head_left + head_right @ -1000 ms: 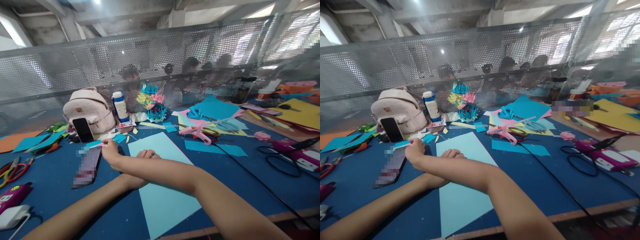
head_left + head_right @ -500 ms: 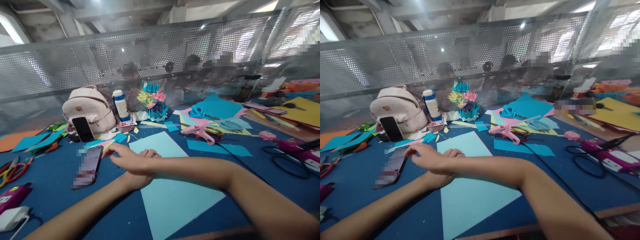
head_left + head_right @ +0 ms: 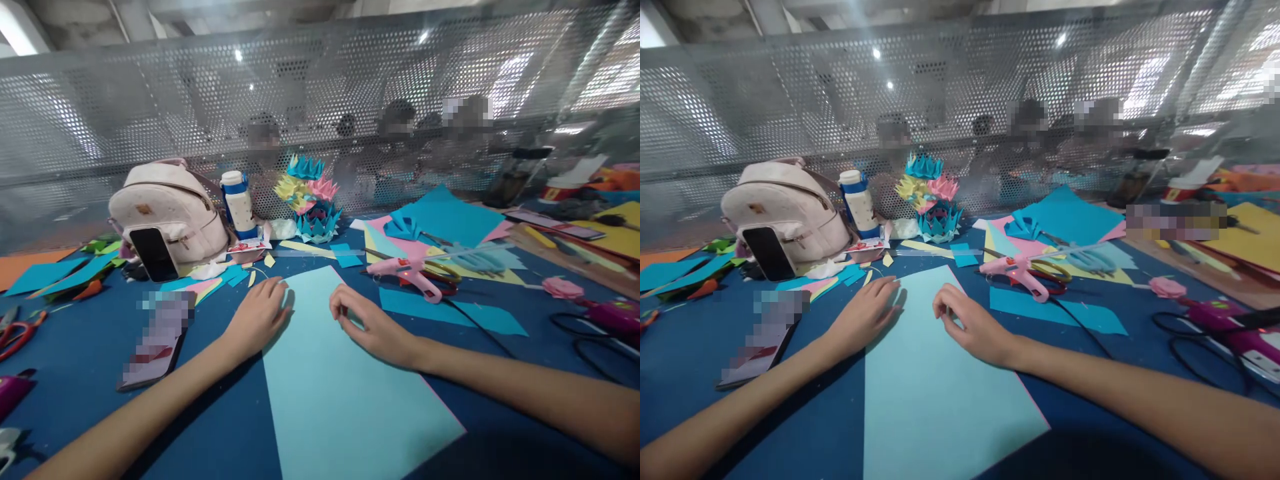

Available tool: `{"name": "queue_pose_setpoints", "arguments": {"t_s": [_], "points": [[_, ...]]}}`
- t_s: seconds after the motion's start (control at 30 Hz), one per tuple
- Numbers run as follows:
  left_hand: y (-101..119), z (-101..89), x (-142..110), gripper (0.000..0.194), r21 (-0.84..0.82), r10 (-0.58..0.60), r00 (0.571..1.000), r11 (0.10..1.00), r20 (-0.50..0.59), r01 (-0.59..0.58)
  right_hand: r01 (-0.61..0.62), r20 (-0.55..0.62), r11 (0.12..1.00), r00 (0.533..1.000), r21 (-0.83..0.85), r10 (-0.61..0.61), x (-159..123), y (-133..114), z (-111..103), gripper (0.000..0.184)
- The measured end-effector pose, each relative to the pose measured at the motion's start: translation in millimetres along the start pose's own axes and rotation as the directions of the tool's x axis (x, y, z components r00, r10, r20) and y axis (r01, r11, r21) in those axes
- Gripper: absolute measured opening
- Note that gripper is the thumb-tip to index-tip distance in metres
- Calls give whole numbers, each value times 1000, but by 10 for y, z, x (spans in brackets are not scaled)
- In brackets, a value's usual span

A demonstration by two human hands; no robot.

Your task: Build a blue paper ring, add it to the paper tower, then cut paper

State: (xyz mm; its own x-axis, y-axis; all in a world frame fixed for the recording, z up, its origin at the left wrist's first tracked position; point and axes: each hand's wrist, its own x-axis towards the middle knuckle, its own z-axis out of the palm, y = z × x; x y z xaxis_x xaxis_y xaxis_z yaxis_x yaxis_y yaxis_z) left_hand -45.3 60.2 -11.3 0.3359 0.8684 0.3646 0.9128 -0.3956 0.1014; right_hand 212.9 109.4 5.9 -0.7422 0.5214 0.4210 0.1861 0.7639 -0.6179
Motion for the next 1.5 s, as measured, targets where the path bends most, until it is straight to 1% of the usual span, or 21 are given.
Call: {"name": "queue_pose_setpoints", "arguments": {"t_s": [0.07,0.13,0.2,0.27,0.43,0.57,0.67,0.83,0.93,1.07,1.13,1.33,1.43,1.5], "points": [[-76,70,-13,39,47,-51,999,998,10,51,-18,26,999,1000,31,17,-14,22,-10,19],[-107,114,-25,48,67,-77,996,995,36,75,-19,66,999,998,44,16,-23,24,-20,20],[-107,125,-26,51,73,-87,995,994,52,83,-15,109,999,994,50,10,-30,20,-27,21],[-96,110,-13,52,69,-84,995,994,56,80,-14,126,998,992,55,7,-31,19,-27,23],[-96,51,44,52,-20,-54,996,998,75,55,-35,120,994,992,107,22,-2,37,-15,25],[-117,56,65,54,-66,-56,996,996,74,61,-68,111,991,992,117,55,12,42,-9,25],[-108,72,59,55,-43,-61,997,997,46,63,-58,111,992,993,113,45,-2,32,-7,25],[-31,61,-2,47,59,-93,995,994,37,91,-14,115,995,993,97,3,-37,10,-5,28],[-7,41,-52,44,58,-97,995,994,32,95,-18,122,996,992,84,7,-47,1,-8,29],[-39,37,-84,43,8,-67,997,998,46,66,-13,126,997,992,78,4,-44,-26,-14,29],[-61,46,-86,45,-25,-57,997,998,51,58,-2,122,998,993,71,-6,-41,-44,-19,30],[-93,85,-86,59,-62,-74,996,995,40,76,7,116,996,993,84,-17,-49,-36,-15,29],[-119,101,-74,62,-95,-46,999,994,13,47,22,112,994,993,108,-34,-55,15,2,29],[-150,106,-44,63,-113,-48,999,993,-13,47,24,103,993,994,117,-36,-57,47,12,28]]}}
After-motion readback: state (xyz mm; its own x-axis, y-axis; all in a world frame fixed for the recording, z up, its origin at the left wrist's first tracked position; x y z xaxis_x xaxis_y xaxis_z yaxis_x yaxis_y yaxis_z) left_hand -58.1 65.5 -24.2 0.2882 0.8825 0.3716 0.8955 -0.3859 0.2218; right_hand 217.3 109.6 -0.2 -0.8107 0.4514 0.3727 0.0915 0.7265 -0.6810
